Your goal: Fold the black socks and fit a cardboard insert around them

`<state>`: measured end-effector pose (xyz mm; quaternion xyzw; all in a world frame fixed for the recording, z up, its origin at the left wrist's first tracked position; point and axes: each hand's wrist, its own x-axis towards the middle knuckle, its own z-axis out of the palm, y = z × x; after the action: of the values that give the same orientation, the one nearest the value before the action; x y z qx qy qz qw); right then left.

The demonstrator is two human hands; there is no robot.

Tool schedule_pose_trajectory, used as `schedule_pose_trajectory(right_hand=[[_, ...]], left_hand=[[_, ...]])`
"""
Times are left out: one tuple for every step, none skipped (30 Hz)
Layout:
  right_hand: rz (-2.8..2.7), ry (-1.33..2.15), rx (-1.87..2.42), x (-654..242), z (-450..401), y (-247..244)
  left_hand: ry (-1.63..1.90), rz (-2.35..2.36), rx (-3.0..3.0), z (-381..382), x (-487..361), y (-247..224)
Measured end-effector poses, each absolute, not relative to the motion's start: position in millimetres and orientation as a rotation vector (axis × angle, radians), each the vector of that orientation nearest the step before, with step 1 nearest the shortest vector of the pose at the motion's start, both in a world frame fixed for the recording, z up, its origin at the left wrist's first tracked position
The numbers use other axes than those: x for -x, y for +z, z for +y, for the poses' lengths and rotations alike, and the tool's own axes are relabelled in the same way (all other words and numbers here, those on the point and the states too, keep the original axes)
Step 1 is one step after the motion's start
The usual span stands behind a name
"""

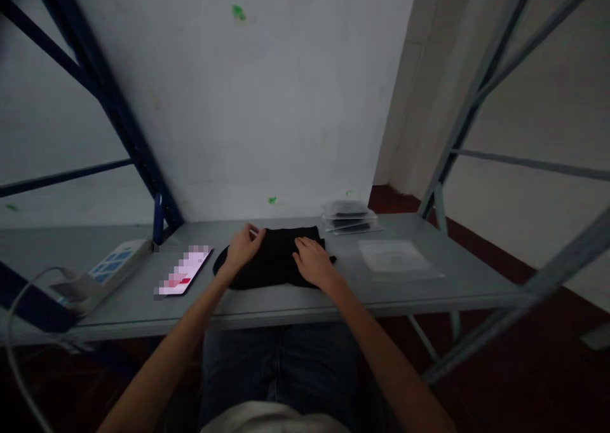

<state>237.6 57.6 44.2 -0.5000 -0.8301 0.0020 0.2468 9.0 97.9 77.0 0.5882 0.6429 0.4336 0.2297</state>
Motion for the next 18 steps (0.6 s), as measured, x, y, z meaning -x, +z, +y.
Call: schedule_pose_trajectory(right_hand=[[-2.270,0.009,1.369,-237,57,44],[-2.274,0.010,1.371,-236,57,43],[-2.277,0.011,1.370,-237,56,42],[-2.276,0.012,1.368,-238,57,40],[-2.267,0.013,1.369,-241,57,39],[-2.251,0.013,1.372,-245,58,37],[-2.228,0.014,1.376,-250,59,36],[-2.198,0.015,1.380,-256,61,34],[-2.161,0.013,1.385,-264,63,33],[-2.118,0.010,1.387,-273,66,32],[-2.073,0.005,1.387,-282,69,32],[-2.028,-0.001,1.386,-292,72,32],[-1.981,-0.009,1.387,-302,74,32],[-1.937,-0.017,1.390,-312,77,33],[-1.899,-0.022,1.392,-321,80,33],[-1.869,-0.027,1.395,-330,82,34],[-1.845,-0.032,1.399,-338,83,35],[-1.828,-0.037,1.404,-345,84,35]], left_hand=[[1.042,1.955,-1.734,94,3,76],[0.861,2.052,-1.807,90,13,74],[0.702,2.075,-1.850,88,19,72],[0.588,2.070,-1.879,87,23,69],[0.513,2.049,-1.891,86,24,67],[0.472,2.032,-1.895,87,22,66],[0.451,2.022,-1.896,88,19,65],[0.436,2.022,-1.890,89,14,66],[0.419,2.026,-1.885,90,9,67],[0.396,2.029,-1.884,90,4,69],[0.373,2.034,-1.889,90,-1,71],[0.352,2.043,-1.898,90,-5,73],[0.338,2.057,-1.908,89,-8,75],[0.327,2.075,-1.916,89,-10,77],[0.321,2.090,-1.923,89,-12,79],[0.319,2.105,-1.923,88,-12,80],[0.320,2.117,-1.922,88,-12,82],[0.319,2.129,-1.917,88,-12,85]])
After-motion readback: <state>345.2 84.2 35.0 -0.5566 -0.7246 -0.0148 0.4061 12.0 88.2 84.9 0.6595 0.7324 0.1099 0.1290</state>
